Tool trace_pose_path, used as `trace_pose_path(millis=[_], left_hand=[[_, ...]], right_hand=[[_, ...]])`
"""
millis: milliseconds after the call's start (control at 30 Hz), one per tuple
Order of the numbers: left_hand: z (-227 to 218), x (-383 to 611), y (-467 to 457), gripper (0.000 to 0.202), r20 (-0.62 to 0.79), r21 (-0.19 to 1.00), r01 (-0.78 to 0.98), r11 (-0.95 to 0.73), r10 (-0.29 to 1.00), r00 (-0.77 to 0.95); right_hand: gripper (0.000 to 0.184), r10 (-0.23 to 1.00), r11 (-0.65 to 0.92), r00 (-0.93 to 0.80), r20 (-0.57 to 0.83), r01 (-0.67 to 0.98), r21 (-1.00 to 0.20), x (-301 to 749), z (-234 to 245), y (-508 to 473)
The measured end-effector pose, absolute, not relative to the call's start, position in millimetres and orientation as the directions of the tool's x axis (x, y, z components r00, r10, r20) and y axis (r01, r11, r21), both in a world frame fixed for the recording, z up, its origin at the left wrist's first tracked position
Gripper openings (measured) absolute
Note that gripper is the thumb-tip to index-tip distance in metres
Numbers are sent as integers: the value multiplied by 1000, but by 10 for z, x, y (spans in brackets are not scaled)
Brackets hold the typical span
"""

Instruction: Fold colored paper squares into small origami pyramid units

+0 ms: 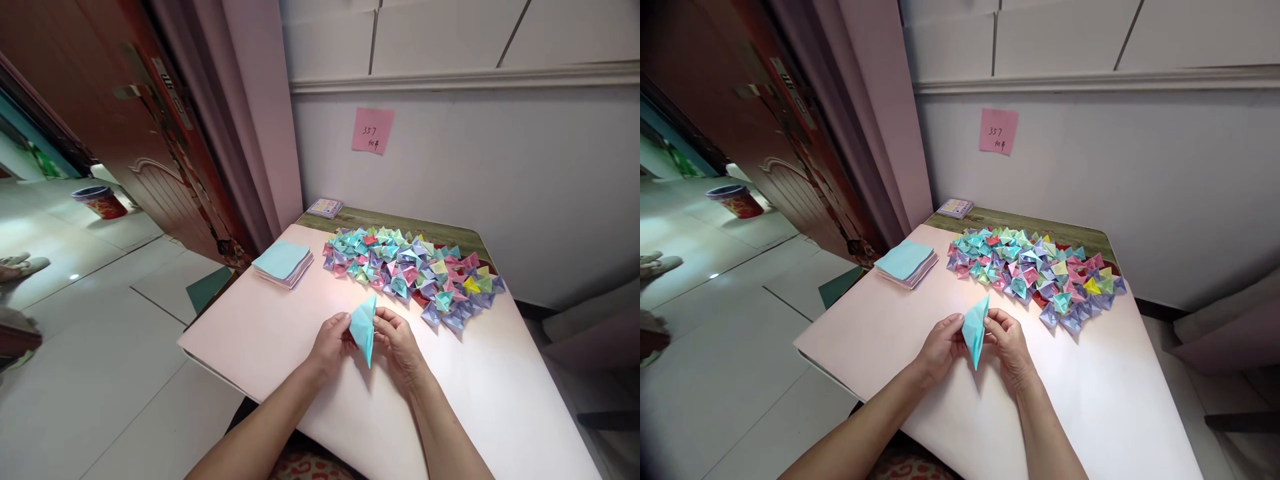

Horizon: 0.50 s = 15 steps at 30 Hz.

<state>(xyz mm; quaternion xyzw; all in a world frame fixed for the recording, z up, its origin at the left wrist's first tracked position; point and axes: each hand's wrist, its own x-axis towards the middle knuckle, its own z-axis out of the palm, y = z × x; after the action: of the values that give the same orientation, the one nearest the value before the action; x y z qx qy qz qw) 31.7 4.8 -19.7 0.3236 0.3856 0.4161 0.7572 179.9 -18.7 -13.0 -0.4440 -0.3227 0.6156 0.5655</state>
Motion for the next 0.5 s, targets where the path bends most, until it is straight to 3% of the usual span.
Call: trace_pose_path(millis=[100,200,367,500], left_hand=[[-188,275,69,41,-195,953,-170,252,937,291],[-167,263,56,42,-199,971,-66,229,932,304],[-178,331,-23,42,-269,950,-65,305,907,322],[-192,384,-50,45,-324,916,-141,376,900,291]], right_hand=[[28,990,-121,30,-137,-312,-942,1820,-148,-171],[29,997,-67,32,-75,-205,-977,1826,-209,-141],[37,986,-10,169,4,84,-996,1732,-307,-163],[22,923,81,308,232,434,-897,1625,-324,-218]])
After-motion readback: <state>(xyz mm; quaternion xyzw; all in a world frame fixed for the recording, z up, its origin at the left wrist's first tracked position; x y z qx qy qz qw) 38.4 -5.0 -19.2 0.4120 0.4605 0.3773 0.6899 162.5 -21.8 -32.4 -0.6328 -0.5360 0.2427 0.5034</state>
